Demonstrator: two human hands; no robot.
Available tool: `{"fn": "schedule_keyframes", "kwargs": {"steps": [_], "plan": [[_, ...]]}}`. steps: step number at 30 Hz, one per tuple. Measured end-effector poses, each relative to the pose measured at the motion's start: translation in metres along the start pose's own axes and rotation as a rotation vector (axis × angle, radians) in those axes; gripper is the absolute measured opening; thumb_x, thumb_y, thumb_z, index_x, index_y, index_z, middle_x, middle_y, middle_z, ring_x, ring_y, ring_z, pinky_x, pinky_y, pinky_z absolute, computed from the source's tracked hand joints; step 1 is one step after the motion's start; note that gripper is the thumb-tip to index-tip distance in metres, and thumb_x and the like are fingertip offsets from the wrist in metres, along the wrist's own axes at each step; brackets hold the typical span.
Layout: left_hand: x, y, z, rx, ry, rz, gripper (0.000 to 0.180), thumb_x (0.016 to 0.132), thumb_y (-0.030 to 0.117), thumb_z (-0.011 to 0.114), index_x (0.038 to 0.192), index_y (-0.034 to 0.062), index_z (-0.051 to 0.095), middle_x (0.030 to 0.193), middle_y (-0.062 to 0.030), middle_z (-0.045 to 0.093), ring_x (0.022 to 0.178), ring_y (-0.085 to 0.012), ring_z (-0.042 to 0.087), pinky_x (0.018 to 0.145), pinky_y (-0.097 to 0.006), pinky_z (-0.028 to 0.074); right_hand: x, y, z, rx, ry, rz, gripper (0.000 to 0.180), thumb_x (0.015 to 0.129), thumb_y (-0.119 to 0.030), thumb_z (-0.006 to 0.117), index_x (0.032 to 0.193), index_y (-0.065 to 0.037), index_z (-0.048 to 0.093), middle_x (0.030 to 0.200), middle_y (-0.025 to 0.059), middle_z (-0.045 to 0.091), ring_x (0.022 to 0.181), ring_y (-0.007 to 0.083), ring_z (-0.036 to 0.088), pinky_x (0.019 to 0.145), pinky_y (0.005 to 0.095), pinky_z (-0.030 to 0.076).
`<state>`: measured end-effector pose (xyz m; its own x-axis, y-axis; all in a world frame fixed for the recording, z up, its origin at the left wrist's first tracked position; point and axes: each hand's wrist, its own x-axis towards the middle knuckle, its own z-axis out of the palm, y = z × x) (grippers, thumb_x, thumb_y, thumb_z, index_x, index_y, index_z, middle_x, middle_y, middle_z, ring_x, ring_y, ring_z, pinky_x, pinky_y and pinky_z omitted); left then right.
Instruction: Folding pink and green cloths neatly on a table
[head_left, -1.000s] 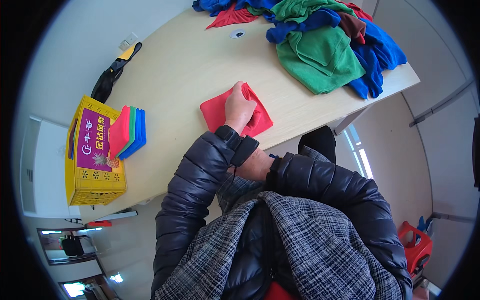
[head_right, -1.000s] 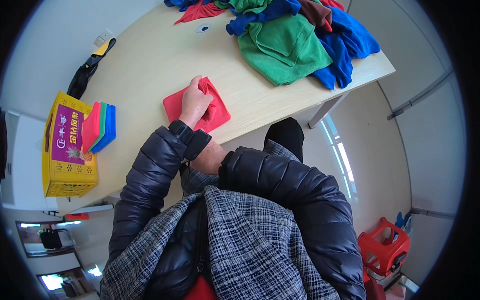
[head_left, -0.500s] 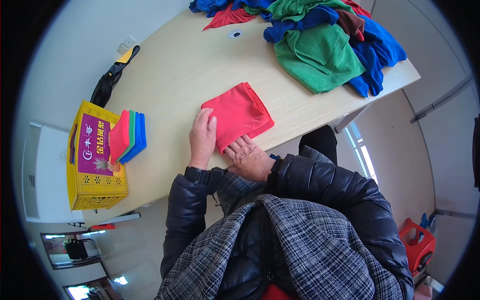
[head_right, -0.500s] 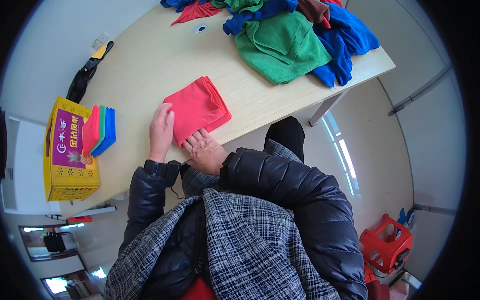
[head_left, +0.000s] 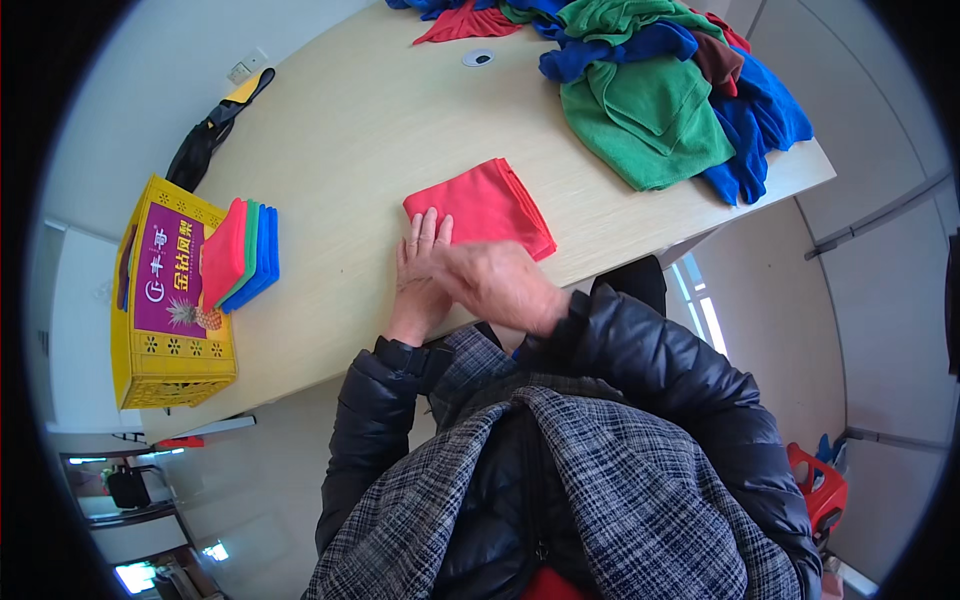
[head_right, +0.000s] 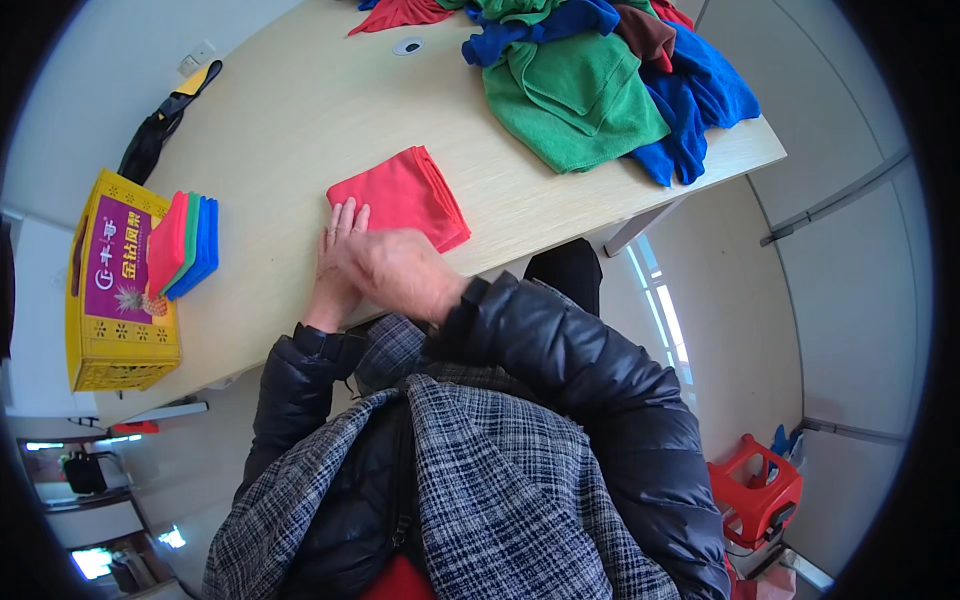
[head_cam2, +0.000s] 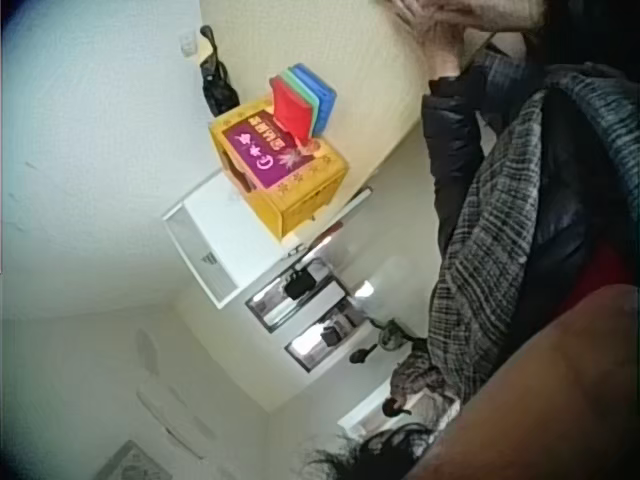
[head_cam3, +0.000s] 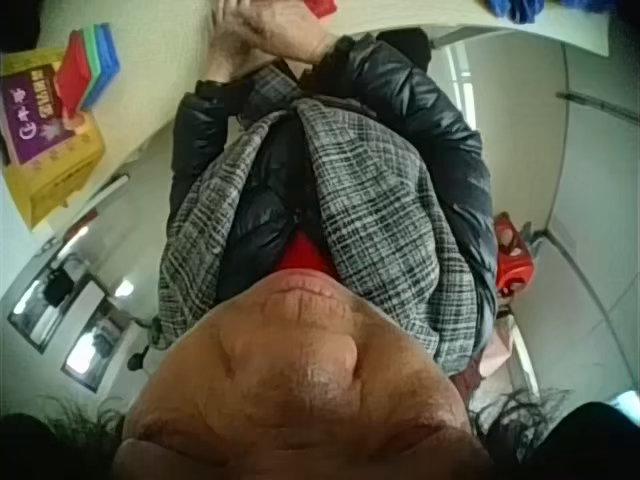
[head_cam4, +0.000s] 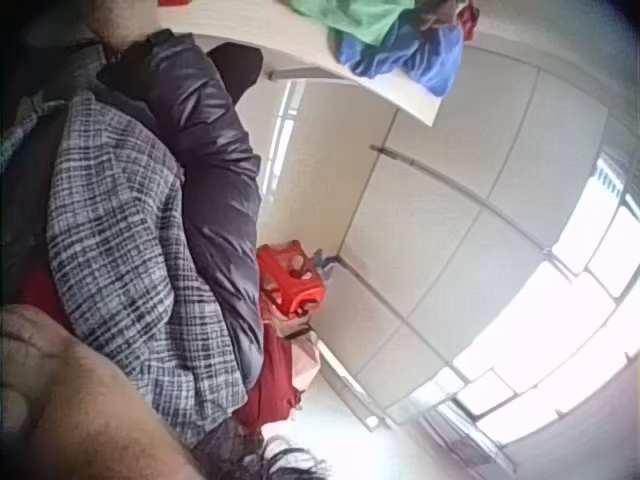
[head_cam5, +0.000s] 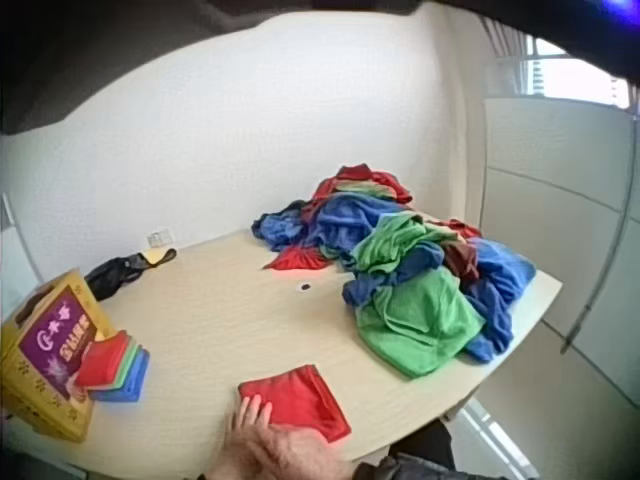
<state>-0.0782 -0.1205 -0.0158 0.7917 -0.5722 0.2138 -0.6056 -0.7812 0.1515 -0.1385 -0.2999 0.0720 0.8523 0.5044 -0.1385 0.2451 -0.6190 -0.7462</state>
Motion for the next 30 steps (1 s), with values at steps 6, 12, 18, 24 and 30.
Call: {"fn": "schedule_keyframes", "kwargs": {"steps": [6,12,18,24,30], "plan": [[0.007,0.012,-0.012,0.025,-0.108,-0.073,0.072,0.099,0.041,0.055,0.157,0.0063,0.031,0.166,-0.0152,0.022,0.156,-0.0339,0.015,0.121,-0.060,0.019,0.064,0.074,0.039,-0.536,0.592,-0.061,0.059,0.102,-0.042,0.047,0.149,-0.006,0.046,0.152,0.0175,0.047,0.143,0.0366,0.039,0.118,0.0526,0.028],[0.000,0.010,-0.008,0.000,-0.023,-0.055,0.076,0.098,0.047,0.057,0.156,0.0037,0.034,0.165,-0.0158,0.026,0.154,-0.0346,0.020,0.119,-0.062,0.022,0.052,0.095,0.011,-0.599,0.583,0.157,0.063,0.104,-0.045,0.044,0.153,-0.006,0.040,0.160,0.0169,0.037,0.149,0.0370,0.031,0.121,0.0510,0.024],[0.007,0.001,-0.015,-0.035,-0.045,-0.082,0.072,0.103,0.048,0.048,0.158,0.0059,0.029,0.166,-0.0149,0.023,0.155,-0.0331,0.018,0.122,-0.058,0.018,0.046,0.100,0.002,-0.594,0.565,0.237,0.063,0.103,-0.044,0.045,0.153,-0.006,0.041,0.161,0.0154,0.035,0.149,0.0365,0.030,0.122,0.0507,0.023],[0.037,-0.015,-0.010,-0.002,-0.074,-0.109,0.068,0.105,0.048,0.041,0.158,0.0058,0.029,0.165,-0.0151,0.026,0.154,-0.0313,0.021,0.122,-0.057,0.019,0.057,0.083,0.022,-0.702,0.552,0.080,0.063,0.102,-0.042,0.047,0.152,-0.005,0.041,0.160,0.0157,0.037,0.149,0.0366,0.030,0.122,0.0517,0.023],[0.033,-0.022,0.000,-0.030,-0.042,-0.130,0.066,0.105,0.045,0.043,0.156,0.0039,0.034,0.162,-0.0167,0.032,0.152,-0.0335,0.026,0.121,-0.057,0.020,0.056,0.100,0.014,-0.638,0.577,0.060,0.061,0.102,-0.041,0.048,0.152,-0.006,0.043,0.158,0.0152,0.040,0.149,0.0359,0.031,0.122,0.0528,0.022]]}}
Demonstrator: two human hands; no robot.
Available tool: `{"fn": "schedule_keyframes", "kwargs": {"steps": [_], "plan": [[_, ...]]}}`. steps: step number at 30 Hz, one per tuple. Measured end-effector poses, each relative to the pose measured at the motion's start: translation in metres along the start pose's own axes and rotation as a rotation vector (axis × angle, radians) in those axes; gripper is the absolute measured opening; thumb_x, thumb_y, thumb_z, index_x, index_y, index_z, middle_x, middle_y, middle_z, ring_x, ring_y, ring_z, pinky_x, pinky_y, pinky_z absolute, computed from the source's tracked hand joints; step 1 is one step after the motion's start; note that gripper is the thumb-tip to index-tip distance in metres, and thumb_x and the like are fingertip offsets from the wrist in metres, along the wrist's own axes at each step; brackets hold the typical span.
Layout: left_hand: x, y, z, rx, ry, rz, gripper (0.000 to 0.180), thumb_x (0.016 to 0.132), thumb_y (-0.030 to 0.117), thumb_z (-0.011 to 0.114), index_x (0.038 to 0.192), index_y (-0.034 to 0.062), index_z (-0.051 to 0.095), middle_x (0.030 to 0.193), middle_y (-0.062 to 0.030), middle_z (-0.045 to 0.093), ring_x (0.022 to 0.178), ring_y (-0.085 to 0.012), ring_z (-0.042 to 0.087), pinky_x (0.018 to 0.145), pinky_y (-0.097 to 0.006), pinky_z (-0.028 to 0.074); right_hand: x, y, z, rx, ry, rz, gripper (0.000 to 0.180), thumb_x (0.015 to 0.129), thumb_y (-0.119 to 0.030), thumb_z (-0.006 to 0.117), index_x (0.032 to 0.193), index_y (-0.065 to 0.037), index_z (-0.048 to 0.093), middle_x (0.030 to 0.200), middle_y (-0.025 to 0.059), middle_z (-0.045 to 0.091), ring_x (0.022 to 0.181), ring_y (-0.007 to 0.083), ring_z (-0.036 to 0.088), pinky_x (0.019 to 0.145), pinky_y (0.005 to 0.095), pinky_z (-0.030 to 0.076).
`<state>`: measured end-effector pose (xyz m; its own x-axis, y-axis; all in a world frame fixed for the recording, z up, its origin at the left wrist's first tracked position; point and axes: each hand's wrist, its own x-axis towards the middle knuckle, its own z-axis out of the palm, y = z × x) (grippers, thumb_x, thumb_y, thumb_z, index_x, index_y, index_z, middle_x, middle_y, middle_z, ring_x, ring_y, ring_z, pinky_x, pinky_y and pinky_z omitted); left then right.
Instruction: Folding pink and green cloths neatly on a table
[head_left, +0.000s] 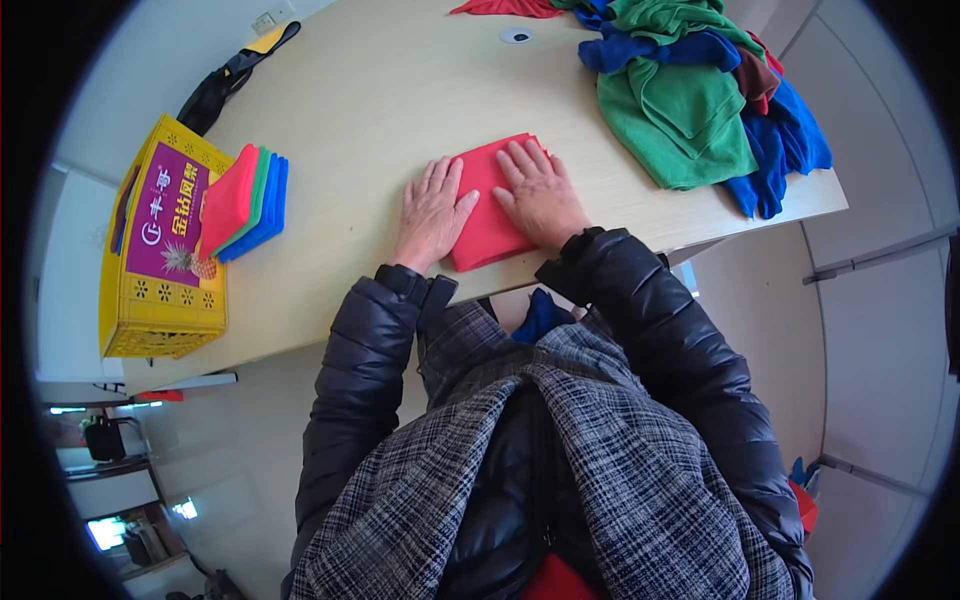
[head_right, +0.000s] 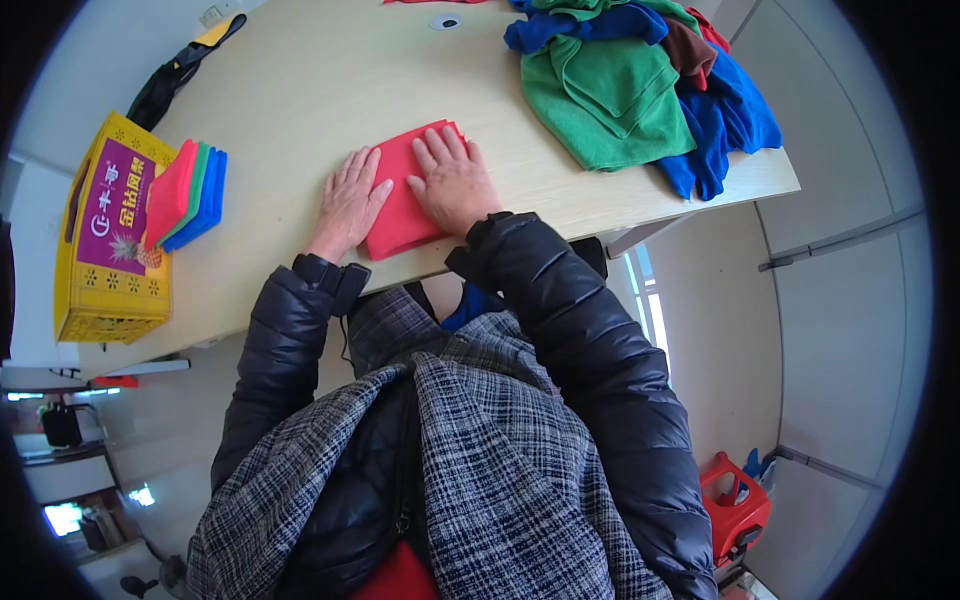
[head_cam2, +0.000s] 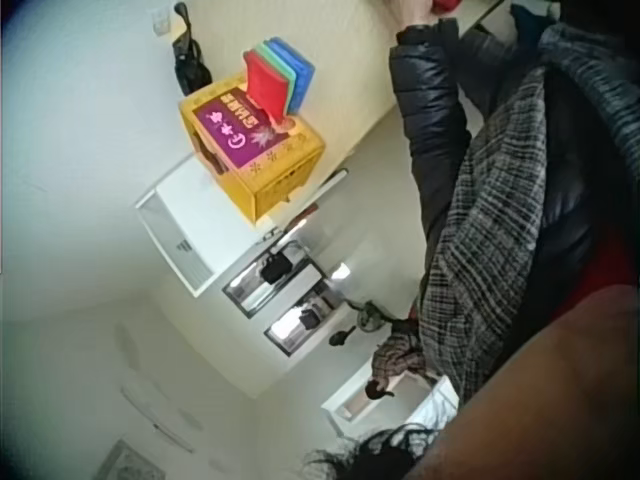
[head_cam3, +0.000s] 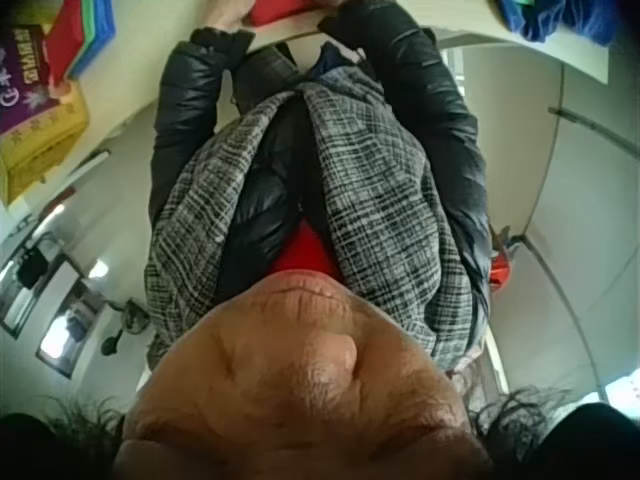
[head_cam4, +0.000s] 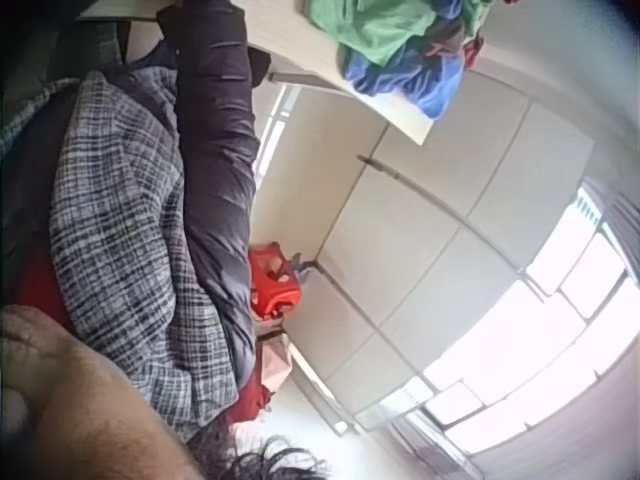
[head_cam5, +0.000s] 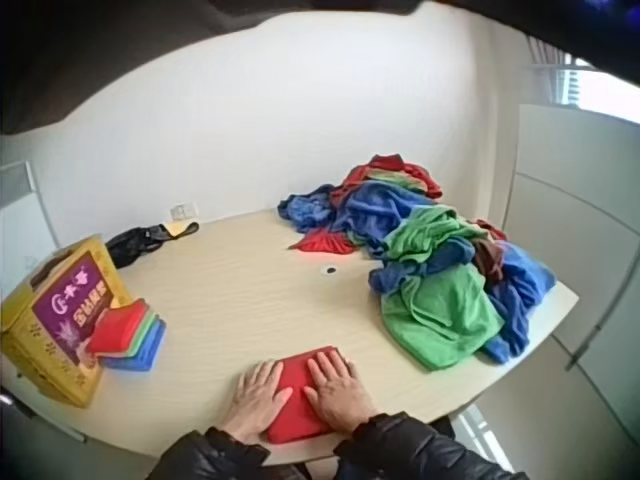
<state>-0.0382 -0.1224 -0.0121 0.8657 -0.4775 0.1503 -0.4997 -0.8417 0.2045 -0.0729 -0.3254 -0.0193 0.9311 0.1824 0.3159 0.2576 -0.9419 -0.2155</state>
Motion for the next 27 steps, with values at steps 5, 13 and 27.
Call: {"fn": "schedule_keyframes", "kwargs": {"steps": [5,13,27], "plan": [[-0.017,0.017,-0.005,0.019,0.075,0.028,0.064,0.105,0.044,0.043,0.156,0.0048,0.035,0.163,-0.0163,0.031,0.152,-0.0331,0.025,0.121,-0.057,0.020,-0.002,0.003,-0.007,-0.057,0.029,0.053,0.060,0.103,-0.042,0.048,0.151,-0.007,0.044,0.157,0.0148,0.042,0.149,0.0351,0.031,0.122,0.0531,0.022],[-0.043,0.030,0.017,-0.005,0.121,0.032,0.063,0.103,0.038,0.049,0.155,0.0051,0.036,0.164,-0.0141,0.030,0.154,-0.0318,0.022,0.121,-0.058,0.020,-0.025,-0.043,-0.005,0.100,-0.012,-0.038,0.060,0.103,-0.043,0.046,0.153,-0.009,0.042,0.159,0.0147,0.040,0.150,0.0341,0.031,0.122,0.0526,0.022],[-0.056,0.038,-0.069,-0.423,0.246,0.213,0.028,0.094,0.008,0.058,0.119,0.0004,0.063,0.118,-0.0157,0.066,0.115,-0.0339,0.060,0.108,-0.049,0.041,-0.039,-0.002,-0.018,0.075,-0.001,0.070,0.056,0.103,-0.033,0.051,0.150,-0.005,0.043,0.158,0.0176,0.040,0.146,0.0378,0.035,0.119,0.0497,0.028]]}}
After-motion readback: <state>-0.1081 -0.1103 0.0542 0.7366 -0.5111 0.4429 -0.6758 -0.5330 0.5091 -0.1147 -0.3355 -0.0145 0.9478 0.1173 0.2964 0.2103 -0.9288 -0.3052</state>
